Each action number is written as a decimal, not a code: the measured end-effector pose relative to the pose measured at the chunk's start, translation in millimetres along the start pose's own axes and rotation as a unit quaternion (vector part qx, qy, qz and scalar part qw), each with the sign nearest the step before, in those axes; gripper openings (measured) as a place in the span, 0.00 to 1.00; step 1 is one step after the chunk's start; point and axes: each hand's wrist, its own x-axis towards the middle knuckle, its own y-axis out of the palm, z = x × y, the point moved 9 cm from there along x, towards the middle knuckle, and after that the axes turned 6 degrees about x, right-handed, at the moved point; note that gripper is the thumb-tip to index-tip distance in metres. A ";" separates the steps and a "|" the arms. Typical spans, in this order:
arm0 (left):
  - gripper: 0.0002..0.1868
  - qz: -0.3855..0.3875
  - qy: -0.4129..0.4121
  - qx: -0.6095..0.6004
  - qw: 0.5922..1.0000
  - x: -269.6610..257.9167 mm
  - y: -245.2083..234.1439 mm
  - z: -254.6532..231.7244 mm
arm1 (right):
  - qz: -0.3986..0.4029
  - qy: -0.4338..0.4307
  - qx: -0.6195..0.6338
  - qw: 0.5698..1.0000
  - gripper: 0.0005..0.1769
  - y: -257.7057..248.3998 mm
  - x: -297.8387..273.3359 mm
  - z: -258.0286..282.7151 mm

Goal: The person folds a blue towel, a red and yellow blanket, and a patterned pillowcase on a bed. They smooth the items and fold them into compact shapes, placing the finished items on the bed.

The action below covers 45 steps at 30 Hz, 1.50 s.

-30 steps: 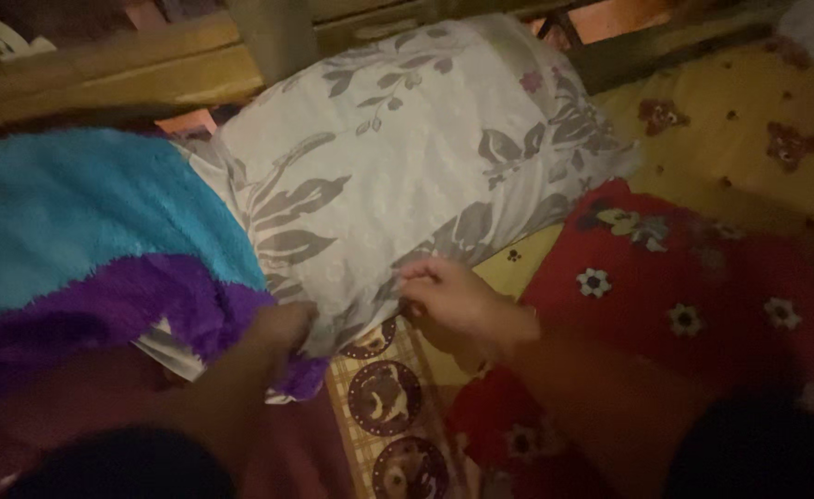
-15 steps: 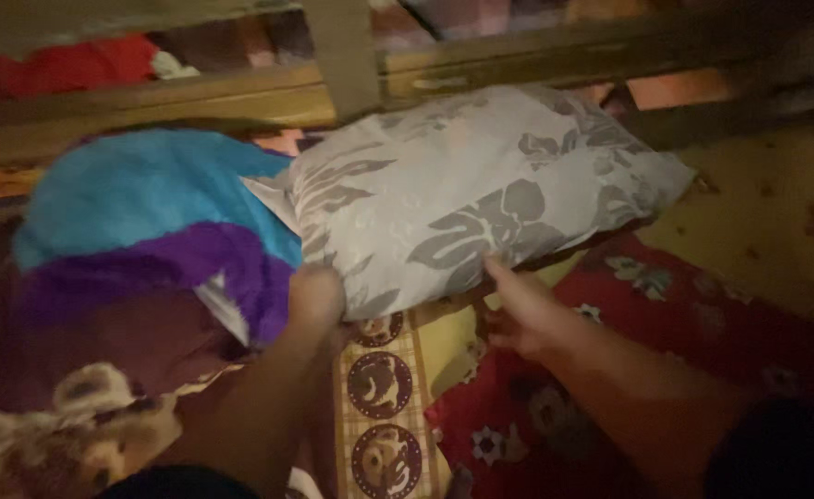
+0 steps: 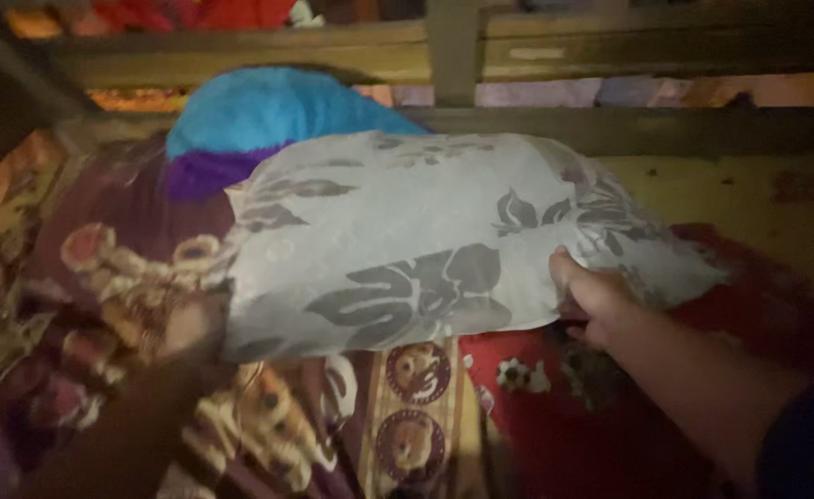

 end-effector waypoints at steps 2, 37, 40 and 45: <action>0.21 -0.037 -0.112 -0.238 0.964 -20.7 -24.5 37.9 | -0.079 -0.094 -0.091 0.988 0.54 -8.6 -16.6 10.0; 0.51 0.145 0.379 -0.067 0.912 -191.7 118.9 -316.1 | 0.268 -0.132 0.199 0.933 0.13 -21.3 -43.7 -56.8; 0.47 0.150 0.265 -0.056 0.951 -195.3 111.8 -312.1 | 0.317 -0.164 0.189 0.915 0.11 -18.2 -66.1 -48.3; 0.38 0.214 0.293 -0.104 0.926 -216.4 103.0 -342.3 | 0.286 -0.148 0.199 0.925 0.13 -15.1 -103.5 -33.9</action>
